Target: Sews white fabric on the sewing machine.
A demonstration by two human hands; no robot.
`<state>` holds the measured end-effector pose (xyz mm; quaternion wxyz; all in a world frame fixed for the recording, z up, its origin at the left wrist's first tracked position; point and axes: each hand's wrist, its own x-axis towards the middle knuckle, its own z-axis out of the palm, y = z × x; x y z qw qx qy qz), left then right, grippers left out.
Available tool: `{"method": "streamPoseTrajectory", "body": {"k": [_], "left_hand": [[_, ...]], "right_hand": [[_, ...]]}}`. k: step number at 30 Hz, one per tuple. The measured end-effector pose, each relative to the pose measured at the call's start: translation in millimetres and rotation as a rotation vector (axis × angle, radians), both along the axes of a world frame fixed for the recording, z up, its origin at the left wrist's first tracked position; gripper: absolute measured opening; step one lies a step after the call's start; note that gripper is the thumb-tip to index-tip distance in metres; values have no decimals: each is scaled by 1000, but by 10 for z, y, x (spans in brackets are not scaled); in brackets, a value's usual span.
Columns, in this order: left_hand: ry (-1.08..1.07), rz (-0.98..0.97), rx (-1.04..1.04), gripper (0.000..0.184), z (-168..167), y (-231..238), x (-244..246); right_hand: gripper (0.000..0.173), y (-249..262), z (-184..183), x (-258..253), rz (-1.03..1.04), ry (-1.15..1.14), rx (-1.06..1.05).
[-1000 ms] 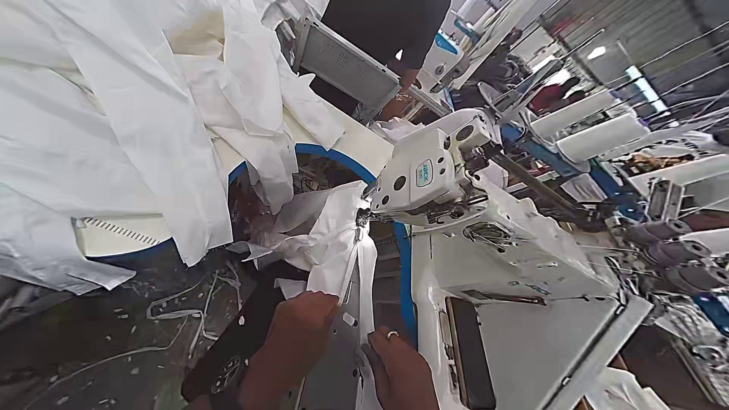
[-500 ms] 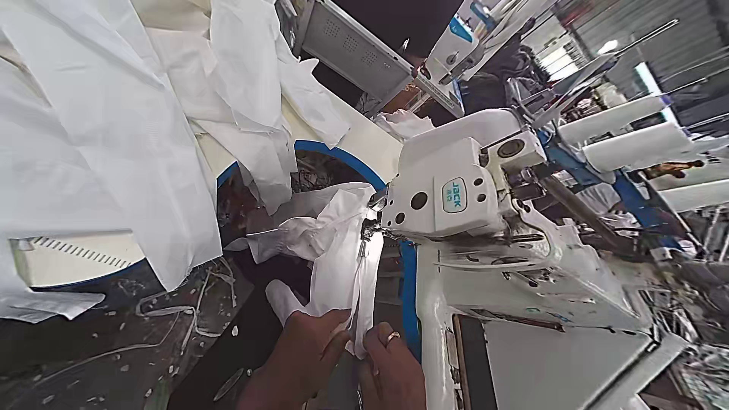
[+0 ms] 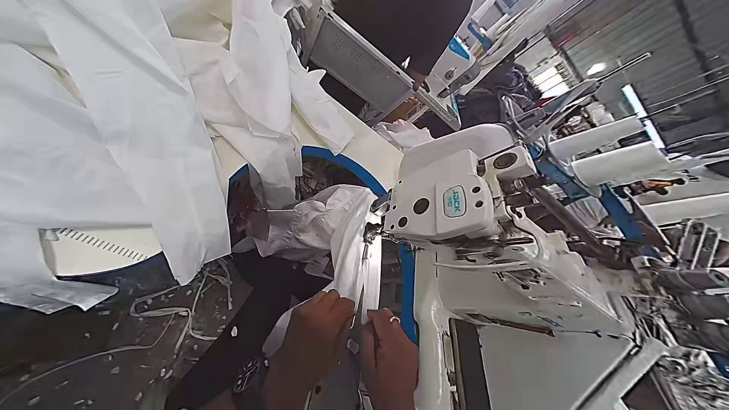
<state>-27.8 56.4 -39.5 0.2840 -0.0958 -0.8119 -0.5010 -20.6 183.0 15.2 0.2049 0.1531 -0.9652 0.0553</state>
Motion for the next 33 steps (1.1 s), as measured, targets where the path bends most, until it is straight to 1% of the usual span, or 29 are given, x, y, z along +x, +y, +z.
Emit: {"method": "streamPoseTrajectory", "body": {"k": [2,4,6,9,11,13,14,15,17,18,19,21,22,24,26,28,31,32,33], "left_hand": [[-23,-68,40,18,10,2,-8],[-93,-122,40,22,56,-34,-7],[-157,-181,38,25,72,-85,33],[-184,-235,68,24,92,-159,11],[-202,-256,100,23,86,-180,0],[-185,-228,83,22,96,-149,14],[-170,-186,68,22,108,-122,10],[-169,-152,57,21,128,-108,9],[-178,-119,45,20,152,-136,3],[-188,-114,41,21,166,-153,5],[-192,-110,33,21,180,-160,12],[-182,-102,11,24,214,-159,10],[-168,-90,-5,24,234,-154,-3],[-149,-78,-42,22,265,-153,-22],[-149,-95,-90,20,287,-162,15],[-142,-126,-149,17,293,-166,79],[-58,-128,-201,12,245,-188,48],[-11,-176,-221,8,227,-231,-23],[19,-286,-234,8,224,-302,-135]], "right_hand": [[23,2,-14,4,-51,-41,47],[19,13,15,-19,-68,-75,-11],[17,3,43,4,-42,-94,-80],[15,-6,63,53,-26,-152,-165],[17,-7,121,43,-29,-184,-204],[22,-51,159,9,-60,-187,-161],[23,-74,192,-10,-75,-211,-96],[23,-97,261,0,-100,-291,-33],[21,-138,477,59,-152,-558,72],[21,-120,569,92,-136,-640,108],[20,-81,623,136,-78,-624,125],[19,-33,640,207,34,-428,120],[19,-42,615,220,55,-313,122],[17,-76,512,223,72,-161,108],[16,-96,389,241,87,-87,96],[20,-80,277,245,109,-7,117],[19,-50,140,205,122,140,142],[17,-50,109,204,122,157,112],[14,-52,82,196,122,165,63]]}}
